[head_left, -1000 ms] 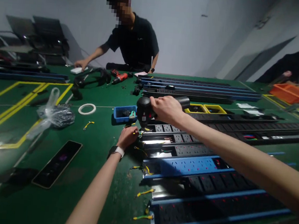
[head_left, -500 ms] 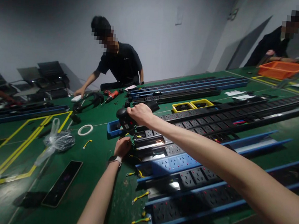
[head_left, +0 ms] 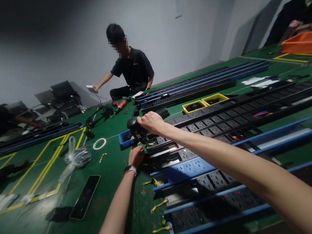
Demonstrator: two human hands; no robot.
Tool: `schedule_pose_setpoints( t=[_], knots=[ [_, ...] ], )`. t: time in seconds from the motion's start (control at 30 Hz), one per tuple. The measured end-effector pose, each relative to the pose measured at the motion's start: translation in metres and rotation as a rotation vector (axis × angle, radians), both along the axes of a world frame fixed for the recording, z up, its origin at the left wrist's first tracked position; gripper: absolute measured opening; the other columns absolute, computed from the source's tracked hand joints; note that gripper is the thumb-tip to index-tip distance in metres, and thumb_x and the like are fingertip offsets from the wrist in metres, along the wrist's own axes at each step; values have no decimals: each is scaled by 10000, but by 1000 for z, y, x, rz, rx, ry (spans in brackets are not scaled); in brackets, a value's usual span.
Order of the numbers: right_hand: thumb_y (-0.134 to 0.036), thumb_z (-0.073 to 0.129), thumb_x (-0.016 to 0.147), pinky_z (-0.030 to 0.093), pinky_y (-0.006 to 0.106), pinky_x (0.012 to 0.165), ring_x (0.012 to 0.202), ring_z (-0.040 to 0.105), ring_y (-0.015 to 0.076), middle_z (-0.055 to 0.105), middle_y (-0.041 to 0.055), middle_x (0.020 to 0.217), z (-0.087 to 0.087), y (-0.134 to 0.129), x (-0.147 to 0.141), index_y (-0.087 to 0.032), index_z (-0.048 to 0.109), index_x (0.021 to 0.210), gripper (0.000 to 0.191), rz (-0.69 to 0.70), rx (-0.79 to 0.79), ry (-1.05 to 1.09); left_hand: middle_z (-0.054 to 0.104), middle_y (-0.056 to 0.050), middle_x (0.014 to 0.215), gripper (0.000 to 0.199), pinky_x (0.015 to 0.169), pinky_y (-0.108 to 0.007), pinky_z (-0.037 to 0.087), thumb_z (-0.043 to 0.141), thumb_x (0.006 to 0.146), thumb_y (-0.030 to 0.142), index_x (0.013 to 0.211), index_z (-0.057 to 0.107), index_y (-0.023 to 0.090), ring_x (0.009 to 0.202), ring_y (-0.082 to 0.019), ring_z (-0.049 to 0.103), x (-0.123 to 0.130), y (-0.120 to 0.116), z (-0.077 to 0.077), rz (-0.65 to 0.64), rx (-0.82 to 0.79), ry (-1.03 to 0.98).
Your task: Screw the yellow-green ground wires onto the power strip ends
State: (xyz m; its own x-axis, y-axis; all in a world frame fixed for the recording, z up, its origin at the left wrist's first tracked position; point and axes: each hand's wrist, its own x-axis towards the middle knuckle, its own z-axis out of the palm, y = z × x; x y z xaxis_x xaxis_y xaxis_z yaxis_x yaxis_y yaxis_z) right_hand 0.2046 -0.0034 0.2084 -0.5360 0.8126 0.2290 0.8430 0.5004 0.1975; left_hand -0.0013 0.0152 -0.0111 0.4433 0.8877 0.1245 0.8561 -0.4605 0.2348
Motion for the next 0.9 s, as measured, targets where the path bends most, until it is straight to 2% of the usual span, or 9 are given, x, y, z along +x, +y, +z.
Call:
schedule_pose_setpoints(
  t=[0.43,0.73,0.9],
  knots=[
    [-126,579,850,399,321,716,949,727,273,734,160,956,-10,5,15,-56,590,1177,334,-50,15,23,625,-23,776,218,672,-257,255,429,930,151,725,492,193,707,-129,505,1,1,-1,26,-16,33],
    [-95,464,899,392,321,705,924,719,252,736,162,929,-7,7,2,-65,597,1157,293,-17,29,5,622,-27,772,214,677,-256,275,429,923,153,723,494,192,701,-130,506,-3,3,-6,-23,22,-13],
    [-106,527,866,432,331,742,945,718,266,738,171,946,-6,9,2,-54,604,1169,317,-26,13,-5,632,-31,771,216,679,-246,283,433,933,161,735,517,185,695,-125,501,-3,4,-9,-18,16,-41]
  ],
)
